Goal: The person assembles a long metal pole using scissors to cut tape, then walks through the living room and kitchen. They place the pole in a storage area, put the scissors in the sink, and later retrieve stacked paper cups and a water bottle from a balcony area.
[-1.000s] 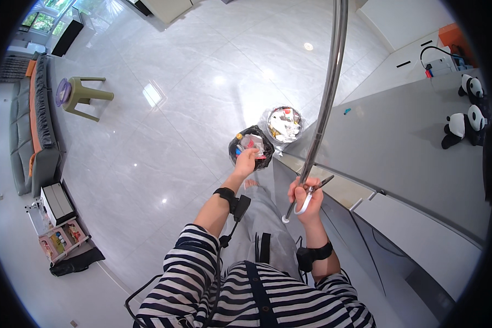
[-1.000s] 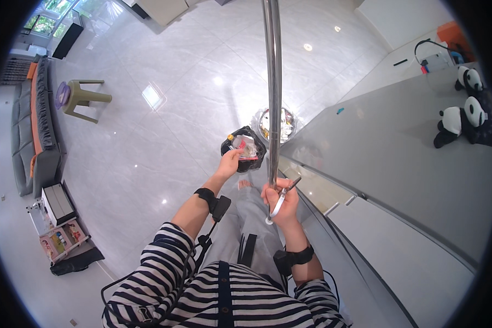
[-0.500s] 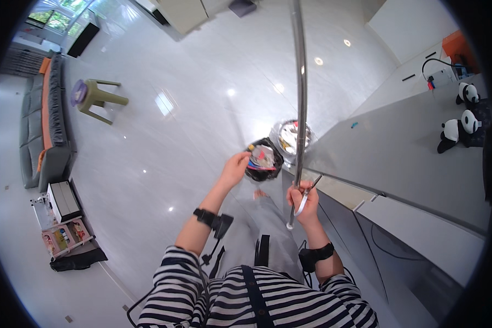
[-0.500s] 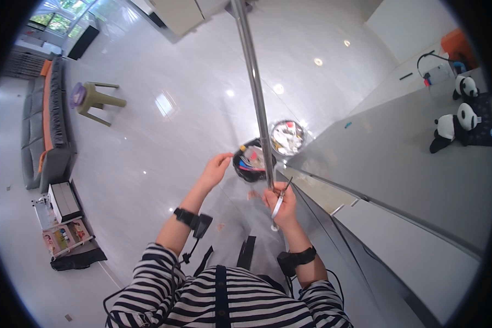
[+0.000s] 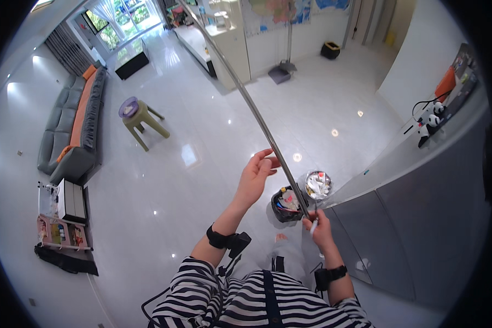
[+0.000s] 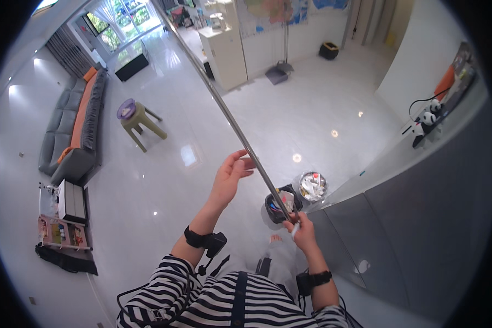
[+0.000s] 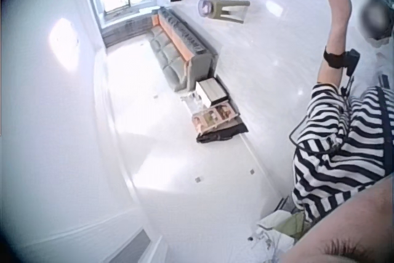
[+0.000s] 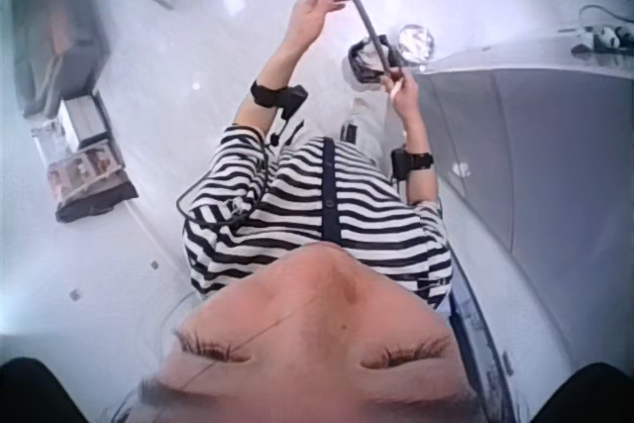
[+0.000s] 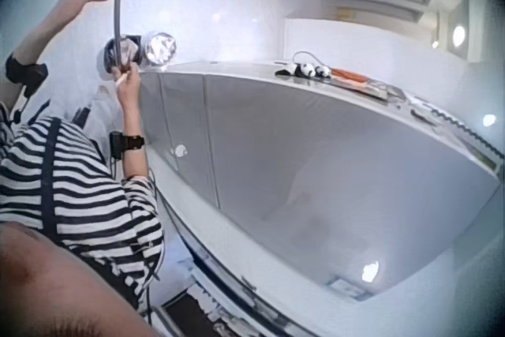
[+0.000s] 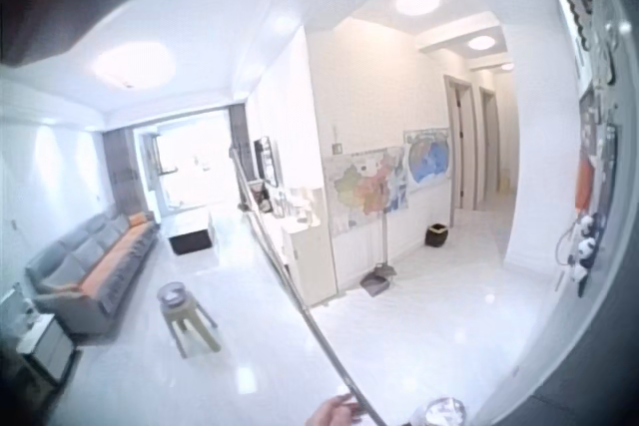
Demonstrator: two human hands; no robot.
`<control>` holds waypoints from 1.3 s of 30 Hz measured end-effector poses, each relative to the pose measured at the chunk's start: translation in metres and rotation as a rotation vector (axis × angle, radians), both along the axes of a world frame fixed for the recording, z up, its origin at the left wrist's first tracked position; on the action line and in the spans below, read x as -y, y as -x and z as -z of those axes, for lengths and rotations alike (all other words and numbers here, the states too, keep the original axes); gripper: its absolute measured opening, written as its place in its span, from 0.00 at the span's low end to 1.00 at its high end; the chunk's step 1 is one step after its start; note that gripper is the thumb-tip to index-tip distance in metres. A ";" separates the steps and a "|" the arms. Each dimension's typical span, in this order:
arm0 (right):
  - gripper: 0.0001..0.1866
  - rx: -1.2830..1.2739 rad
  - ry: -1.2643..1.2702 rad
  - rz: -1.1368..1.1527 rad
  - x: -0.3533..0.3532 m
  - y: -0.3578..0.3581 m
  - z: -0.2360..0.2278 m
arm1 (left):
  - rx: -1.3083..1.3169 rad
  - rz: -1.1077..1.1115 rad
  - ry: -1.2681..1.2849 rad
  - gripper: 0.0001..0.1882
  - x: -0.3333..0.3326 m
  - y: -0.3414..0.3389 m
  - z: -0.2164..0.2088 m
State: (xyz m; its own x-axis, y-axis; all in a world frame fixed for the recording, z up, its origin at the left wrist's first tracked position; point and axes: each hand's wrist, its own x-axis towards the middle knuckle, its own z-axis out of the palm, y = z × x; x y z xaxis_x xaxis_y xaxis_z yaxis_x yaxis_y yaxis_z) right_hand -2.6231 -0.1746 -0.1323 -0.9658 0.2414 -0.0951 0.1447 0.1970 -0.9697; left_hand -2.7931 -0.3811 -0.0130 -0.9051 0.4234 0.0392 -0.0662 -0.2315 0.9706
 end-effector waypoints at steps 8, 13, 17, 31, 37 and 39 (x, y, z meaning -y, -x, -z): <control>0.13 -0.065 -0.407 0.404 0.056 -0.190 0.017 | -0.175 -0.171 -0.226 0.21 0.100 -0.021 -0.035; 0.14 0.200 -0.464 0.757 0.069 -0.341 0.037 | -0.062 -0.119 -0.226 0.20 0.098 -0.063 -0.032; 0.14 0.575 -0.673 0.954 0.092 -0.477 0.040 | 0.019 -0.009 -0.341 0.19 0.074 -0.107 -0.029; 0.02 0.761 -0.618 1.726 0.264 -0.866 0.032 | -0.196 1.392 -0.540 0.07 -0.083 -0.590 -0.043; 0.05 0.671 -0.572 1.943 0.322 -0.920 0.007 | -0.366 1.802 -0.460 0.04 -0.122 -0.797 -0.059; 0.07 0.594 -0.457 2.017 0.320 -0.921 0.013 | -0.483 1.885 -0.490 0.04 -0.152 -0.846 -0.050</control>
State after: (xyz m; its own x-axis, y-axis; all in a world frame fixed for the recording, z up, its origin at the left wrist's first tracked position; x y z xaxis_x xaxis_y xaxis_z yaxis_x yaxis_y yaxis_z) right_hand -1.7020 -0.4946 -0.1456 0.6808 0.7195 0.1370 0.5900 -0.4279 -0.6847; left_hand -1.9471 -0.2296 0.0368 0.6969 0.5303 0.4828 -0.2987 -0.3975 0.8676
